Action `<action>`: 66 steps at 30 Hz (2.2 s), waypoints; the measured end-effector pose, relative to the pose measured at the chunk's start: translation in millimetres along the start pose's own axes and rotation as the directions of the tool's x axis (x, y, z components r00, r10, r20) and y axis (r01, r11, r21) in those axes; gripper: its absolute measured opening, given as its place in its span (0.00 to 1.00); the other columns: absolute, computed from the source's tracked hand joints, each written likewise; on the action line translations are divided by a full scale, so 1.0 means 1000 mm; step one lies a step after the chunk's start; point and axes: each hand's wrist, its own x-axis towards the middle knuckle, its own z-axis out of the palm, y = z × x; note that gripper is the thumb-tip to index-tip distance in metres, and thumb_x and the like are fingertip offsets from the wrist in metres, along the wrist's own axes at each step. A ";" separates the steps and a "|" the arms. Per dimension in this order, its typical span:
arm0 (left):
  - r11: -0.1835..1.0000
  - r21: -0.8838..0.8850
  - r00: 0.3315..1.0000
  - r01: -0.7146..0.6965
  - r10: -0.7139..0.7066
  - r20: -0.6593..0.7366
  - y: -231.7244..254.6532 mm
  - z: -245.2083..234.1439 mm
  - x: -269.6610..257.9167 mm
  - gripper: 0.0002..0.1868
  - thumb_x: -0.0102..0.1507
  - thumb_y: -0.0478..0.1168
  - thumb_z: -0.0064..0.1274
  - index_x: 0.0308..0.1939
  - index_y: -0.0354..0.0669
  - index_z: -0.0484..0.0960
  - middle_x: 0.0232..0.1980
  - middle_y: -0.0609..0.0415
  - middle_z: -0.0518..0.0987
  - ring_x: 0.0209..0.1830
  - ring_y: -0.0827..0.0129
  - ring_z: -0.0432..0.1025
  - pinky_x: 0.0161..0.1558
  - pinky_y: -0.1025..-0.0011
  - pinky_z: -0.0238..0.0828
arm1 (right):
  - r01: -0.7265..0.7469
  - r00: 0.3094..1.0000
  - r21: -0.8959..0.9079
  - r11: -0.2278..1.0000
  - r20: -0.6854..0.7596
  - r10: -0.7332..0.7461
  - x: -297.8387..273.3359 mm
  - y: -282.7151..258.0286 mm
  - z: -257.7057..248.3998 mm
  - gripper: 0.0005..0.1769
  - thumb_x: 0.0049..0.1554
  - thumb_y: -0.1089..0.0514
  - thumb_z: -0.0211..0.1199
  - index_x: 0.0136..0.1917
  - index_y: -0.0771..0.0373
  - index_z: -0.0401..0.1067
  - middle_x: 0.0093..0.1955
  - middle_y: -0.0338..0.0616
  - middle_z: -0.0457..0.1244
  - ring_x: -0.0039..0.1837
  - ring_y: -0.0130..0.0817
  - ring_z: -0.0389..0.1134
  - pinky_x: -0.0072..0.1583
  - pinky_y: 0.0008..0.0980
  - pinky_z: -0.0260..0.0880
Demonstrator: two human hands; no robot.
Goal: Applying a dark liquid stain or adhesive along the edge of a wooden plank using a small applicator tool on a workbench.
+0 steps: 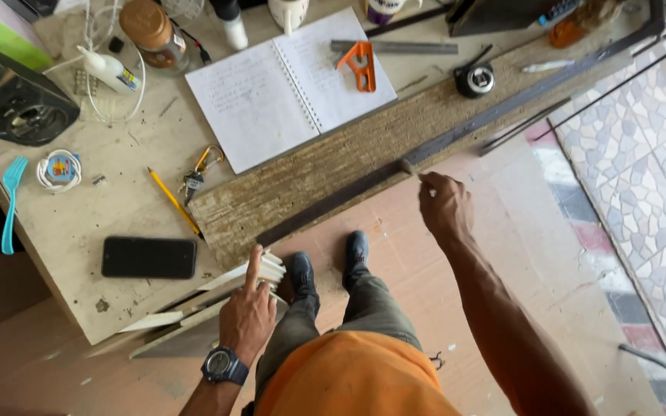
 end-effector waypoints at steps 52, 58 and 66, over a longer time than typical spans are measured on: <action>0.998 0.011 0.992 0.058 -0.059 0.110 0.010 -0.021 0.015 0.12 0.66 0.48 0.54 0.47 0.46 0.81 0.88 0.64 0.29 0.39 0.58 0.78 0.35 0.63 0.79 | 0.142 0.989 0.127 0.982 -0.070 -0.134 0.017 0.017 -0.003 0.15 0.64 0.68 0.50 0.50 0.68 0.80 0.47 0.58 0.73 0.22 0.30 0.60 0.21 0.31 0.53; 0.999 -0.002 0.996 0.045 -0.044 0.079 0.007 -0.016 0.006 0.11 0.66 0.46 0.55 0.45 0.44 0.80 0.88 0.64 0.29 0.39 0.57 0.78 0.33 0.64 0.79 | 0.037 0.999 0.096 0.995 0.006 -0.038 0.012 0.012 -0.005 0.15 0.63 0.66 0.54 0.56 0.65 0.80 0.44 0.54 0.73 0.32 0.38 0.68 0.28 0.36 0.62; 1.000 0.008 1.000 0.022 -0.022 0.020 0.007 -0.012 0.011 0.13 0.65 0.46 0.55 0.47 0.43 0.81 0.88 0.63 0.32 0.33 0.56 0.78 0.32 0.60 0.77 | 0.161 0.987 0.116 0.980 -0.014 -0.160 0.027 0.021 0.004 0.16 0.60 0.67 0.54 0.55 0.65 0.81 0.42 0.52 0.72 0.32 0.40 0.68 0.29 0.38 0.61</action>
